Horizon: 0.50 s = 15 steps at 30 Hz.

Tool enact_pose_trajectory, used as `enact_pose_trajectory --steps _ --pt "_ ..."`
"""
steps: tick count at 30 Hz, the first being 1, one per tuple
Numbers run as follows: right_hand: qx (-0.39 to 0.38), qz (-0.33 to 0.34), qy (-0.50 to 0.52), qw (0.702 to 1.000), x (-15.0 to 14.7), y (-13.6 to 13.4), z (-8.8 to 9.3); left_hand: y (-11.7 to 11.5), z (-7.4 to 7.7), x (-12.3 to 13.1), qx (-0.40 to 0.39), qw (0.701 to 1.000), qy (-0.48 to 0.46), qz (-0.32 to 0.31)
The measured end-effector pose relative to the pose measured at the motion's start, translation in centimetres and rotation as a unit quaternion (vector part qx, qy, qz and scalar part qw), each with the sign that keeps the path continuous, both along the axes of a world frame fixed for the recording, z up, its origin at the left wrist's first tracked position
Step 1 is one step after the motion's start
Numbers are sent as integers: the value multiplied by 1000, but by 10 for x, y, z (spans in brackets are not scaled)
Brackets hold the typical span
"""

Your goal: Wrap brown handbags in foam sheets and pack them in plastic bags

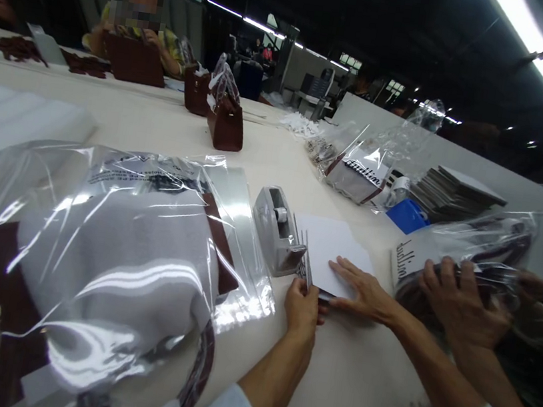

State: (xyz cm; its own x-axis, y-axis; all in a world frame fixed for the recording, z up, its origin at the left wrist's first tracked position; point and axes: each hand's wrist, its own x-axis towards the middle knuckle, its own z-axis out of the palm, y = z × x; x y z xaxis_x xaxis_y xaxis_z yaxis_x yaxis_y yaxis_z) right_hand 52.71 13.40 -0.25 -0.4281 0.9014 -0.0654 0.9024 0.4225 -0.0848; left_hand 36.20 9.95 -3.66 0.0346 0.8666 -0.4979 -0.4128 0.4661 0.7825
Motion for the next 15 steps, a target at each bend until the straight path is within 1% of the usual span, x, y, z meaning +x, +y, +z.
enact_pose_trajectory --steps 2,4,6,7,8,9,10,11,12,13,14,15 --pt "24 14 11 1000 -2 -4 1 1 0 1 5 1000 13 -5" --pt "75 9 25 997 -4 -11 6 -1 3 -1 13 1000 23 -2" --pt "161 -30 44 986 -8 -23 18 -9 8 -8 29 999 38 16" --pt "222 -43 53 973 -12 -31 26 -17 13 -14 41 998 49 30" --pt "286 -39 58 956 -16 -40 36 -26 18 -20 55 995 63 46" --pt "345 -15 61 936 -22 -52 46 -37 25 -27 71 993 72 56" --pt "391 25 63 918 -29 -65 55 -48 32 -34 89 992 64 57" --pt "414 75 63 905 -37 -79 63 -60 40 -41 109 992 33 45" --pt "409 124 65 902 -45 -94 69 -71 49 -49 124 992 -18 25" --pt "375 162 73 910 -54 -110 72 -81 57 -57 133 988 -78 4" --pt "333 179 87 922 -63 -127 72 -90 65 -65 136 981 -137 -14" --pt "293 170 114 934 -71 -143 70 -98 71 -73 136 973 -182 -24"
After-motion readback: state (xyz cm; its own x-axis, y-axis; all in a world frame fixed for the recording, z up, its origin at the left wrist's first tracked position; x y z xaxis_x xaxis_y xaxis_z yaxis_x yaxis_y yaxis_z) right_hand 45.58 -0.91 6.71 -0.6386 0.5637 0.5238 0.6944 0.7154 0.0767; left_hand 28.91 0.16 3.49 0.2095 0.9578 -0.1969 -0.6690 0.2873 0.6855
